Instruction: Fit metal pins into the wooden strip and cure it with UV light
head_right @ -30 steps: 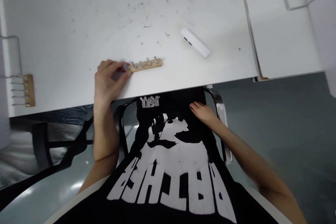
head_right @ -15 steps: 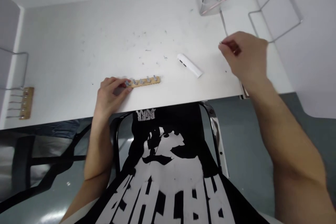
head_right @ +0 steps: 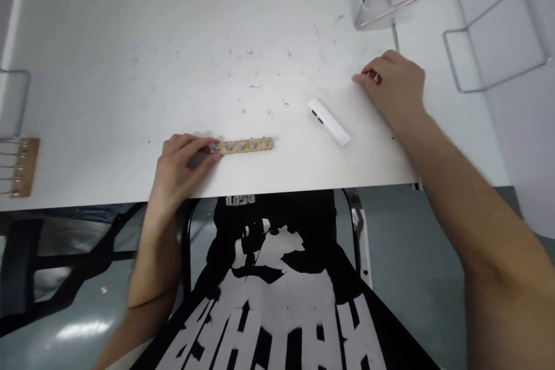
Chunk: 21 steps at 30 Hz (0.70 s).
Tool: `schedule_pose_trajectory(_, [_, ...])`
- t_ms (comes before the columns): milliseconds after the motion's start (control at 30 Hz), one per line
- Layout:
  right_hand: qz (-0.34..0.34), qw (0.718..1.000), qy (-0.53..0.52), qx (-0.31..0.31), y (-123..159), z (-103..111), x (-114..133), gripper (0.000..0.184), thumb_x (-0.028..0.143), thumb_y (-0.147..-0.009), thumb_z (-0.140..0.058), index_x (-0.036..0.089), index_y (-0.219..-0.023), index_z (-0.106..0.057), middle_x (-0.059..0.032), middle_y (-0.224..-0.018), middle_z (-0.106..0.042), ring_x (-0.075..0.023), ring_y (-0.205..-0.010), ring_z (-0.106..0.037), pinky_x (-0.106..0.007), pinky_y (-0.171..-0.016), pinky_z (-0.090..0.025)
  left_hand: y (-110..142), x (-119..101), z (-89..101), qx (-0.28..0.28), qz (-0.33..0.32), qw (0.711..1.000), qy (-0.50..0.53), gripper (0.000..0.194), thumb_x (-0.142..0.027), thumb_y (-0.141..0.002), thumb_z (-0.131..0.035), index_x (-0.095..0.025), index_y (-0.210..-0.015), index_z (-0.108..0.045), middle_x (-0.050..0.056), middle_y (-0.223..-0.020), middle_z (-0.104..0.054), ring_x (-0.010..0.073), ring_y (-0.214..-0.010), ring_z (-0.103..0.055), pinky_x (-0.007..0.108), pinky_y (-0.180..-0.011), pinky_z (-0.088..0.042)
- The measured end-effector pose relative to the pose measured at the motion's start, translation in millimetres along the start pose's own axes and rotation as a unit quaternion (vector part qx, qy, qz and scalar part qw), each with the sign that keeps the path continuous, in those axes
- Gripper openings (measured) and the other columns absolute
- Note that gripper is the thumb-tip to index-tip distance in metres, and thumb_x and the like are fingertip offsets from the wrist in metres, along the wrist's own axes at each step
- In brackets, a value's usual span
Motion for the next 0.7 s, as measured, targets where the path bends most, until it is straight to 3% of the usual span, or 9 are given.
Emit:
schedule_pose_trajectory(100, [0.021, 1.0, -0.001, -0.022, 22, 12, 8, 0.041, 0.042, -0.101, -0.05, 0.01, -0.117, -0.07, -0.0065, -0.111, -0.061, 0.0032, -0.083, -0.041, -0.016, -0.082, -0.03, 1, -2, 0.9, 0.004, 0.007, 1.0, -0.005, 0.021, -0.034, -0.096, -0.065, -0.031, -0.117, -0.071, 0.001, -0.096, -0.07, 0.021, -0.1, -0.06, 0.04, -0.095, -0.045])
schedule_pose_trajectory(167, [0.054, 0.999, -0.001, -0.001, 46, 15, 21, 0.037, 0.041, -0.099, -0.052, 0.013, -0.111, -0.071, -0.0036, -0.106, -0.062, 0.004, -0.081, -0.041, -0.015, -0.079, -0.029, 1, -4, 1.2, 0.012, 0.011, 1.0, -0.003, 0.021, -0.035, -0.097, -0.065, -0.03, -0.117, -0.071, 0.001, -0.096, -0.069, 0.0212, -0.1, -0.06, 0.041, -0.097, -0.044])
schedule_pose_trajectory(200, [0.072, 0.997, -0.001, 0.022, 58, 14, 28, 0.036, 0.045, -0.095, -0.058, 0.018, -0.114, -0.071, -0.0008, -0.108, -0.063, 0.0042, -0.08, -0.041, -0.015, -0.076, -0.027, 1, -5, 1.2, 0.016, 0.012, 1.0, -0.002, 0.022, -0.035, -0.097, -0.065, -0.03, -0.117, -0.071, 0.001, -0.096, -0.069, 0.0213, -0.1, -0.06, 0.041, -0.097, -0.044])
schedule_pose_trajectory(267, [0.089, 0.995, 0.002, 0.043, 78, 8, 41, 0.054, 0.057, -0.081, -0.071, 0.02, -0.12, -0.067, -0.0002, -0.111, -0.062, 0.0023, -0.081, -0.038, -0.017, -0.07, -0.016, 1, -6, 1.1, 0.019, 0.015, 1.0, 0.0, 0.022, -0.035, -0.097, -0.065, -0.029, -0.118, -0.071, 0.001, -0.097, -0.069, 0.0212, -0.101, -0.06, 0.041, -0.098, -0.044])
schedule_pose_trajectory(367, [0.092, 0.994, -0.02, 0.059, 91, -5, 49, 0.055, 0.057, -0.08, -0.068, 0.015, -0.115, -0.065, -0.0032, -0.111, -0.061, 0.0013, -0.08, -0.036, -0.018, -0.068, -0.009, 1, -6, 0.5, 0.013, 0.016, 1.0, -0.002, 0.022, -0.035, -0.097, -0.065, -0.029, -0.118, -0.071, 0.001, -0.097, -0.069, 0.0206, -0.101, -0.059, 0.04, -0.097, -0.044])
schedule_pose_trajectory(467, [0.076, 0.992, -0.087, 0.045, 84, -14, 39, 0.049, 0.056, -0.085, -0.062, 0.013, -0.109, -0.066, -0.0036, -0.101, -0.062, 0.0029, -0.073, -0.037, -0.015, -0.067, -0.022, 0, -7, -0.7, 0.015, 0.018, 1.0, 0.003, 0.02, -0.035, -0.097, -0.064, -0.03, -0.116, -0.071, 0.002, -0.097, -0.069, 0.0207, -0.1, -0.059, 0.04, -0.097, -0.043])
schedule_pose_trajectory(533, [0.055, 0.988, -0.147, -0.008, 76, -12, 29, 0.065, 0.07, -0.086, -0.057, 0.011, -0.114, -0.064, -0.0062, -0.103, -0.062, 0.0026, -0.075, -0.043, -0.014, -0.067, -0.033, 0, -8, -1.3, 0.019, 0.02, 1.0, 0.007, 0.021, -0.034, -0.097, -0.064, -0.029, -0.116, -0.07, 0.002, -0.097, -0.069, 0.0209, -0.1, -0.059, 0.041, -0.097, -0.043])
schedule_pose_trajectory(633, [0.033, 0.958, -0.264, -0.111, 68, 3, 25, 0.091, 0.089, -0.08, -0.052, 0.006, -0.115, -0.058, -0.0121, -0.106, -0.059, 0.0011, -0.078, -0.048, -0.015, -0.065, -0.039, 0, -9, -2.0, 0.023, 0.017, 1.0, 0.004, 0.021, -0.032, -0.097, -0.064, -0.028, -0.116, -0.07, 0.002, -0.098, -0.069, 0.0208, -0.101, -0.058, 0.04, -0.097, -0.043])
schedule_pose_trajectory(700, [0.04, 0.936, -0.331, -0.112, 69, 15, 35, 0.094, 0.091, -0.073, -0.058, 0.006, -0.111, -0.06, -0.0115, -0.099, -0.06, -0.0002, -0.074, -0.052, -0.016, -0.063, -0.042, 0, -9, -2.4, 0.025, 0.019, 1.0, 0.001, 0.02, -0.03, -0.097, -0.064, -0.028, -0.116, -0.07, 0.002, -0.099, -0.069, 0.0206, -0.101, -0.058, 0.04, -0.097, -0.043])
Point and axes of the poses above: each hand's wrist, its own y-axis away from the middle knuckle, its own z-axis out of the back of the hand, x = y × z, the point moved 3 cm from there along -y, towards the middle knuckle
